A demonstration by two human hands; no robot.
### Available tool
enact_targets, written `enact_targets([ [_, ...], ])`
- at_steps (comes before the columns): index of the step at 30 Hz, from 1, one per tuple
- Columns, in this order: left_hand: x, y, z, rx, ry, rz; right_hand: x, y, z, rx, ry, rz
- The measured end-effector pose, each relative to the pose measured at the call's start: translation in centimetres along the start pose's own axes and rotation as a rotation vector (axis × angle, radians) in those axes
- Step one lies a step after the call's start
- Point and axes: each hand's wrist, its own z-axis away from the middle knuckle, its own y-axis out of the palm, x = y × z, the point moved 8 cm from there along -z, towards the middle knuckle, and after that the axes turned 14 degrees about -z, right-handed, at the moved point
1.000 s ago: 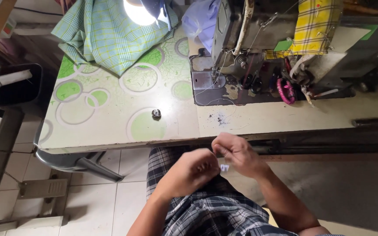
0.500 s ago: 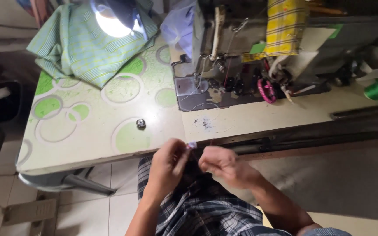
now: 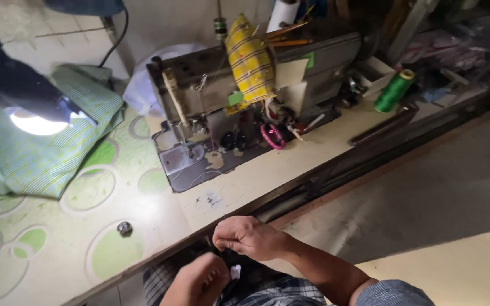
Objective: The person is preparing an industrial sewing machine by winding a bobbin and threading the needle.
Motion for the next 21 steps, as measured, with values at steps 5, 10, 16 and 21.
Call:
enact_targets([
  [5, 2.9, -3.0, -0.2, -0.293, -0.395, -0.056, 1.1, 0.1, 0.5, 0.008, -0.055, 0.02],
  [10, -2.9, -2.2, -0.7, -0.243, 0.01, 0.075, 0.0, -0.4, 0.6, 0.013, 0.008, -0.004],
  [16, 0.2, -4.5, -0.1, -0.491, -0.333, -0.121, 1.2, 0.1, 0.9, 0.033, -0.086, -0.004],
  [21, -2.3, -0.8, -0.3, -0.209, -0.101, -0.216, 1.6, -1.4, 0.8, -0.021, -0.064, -0.029],
])
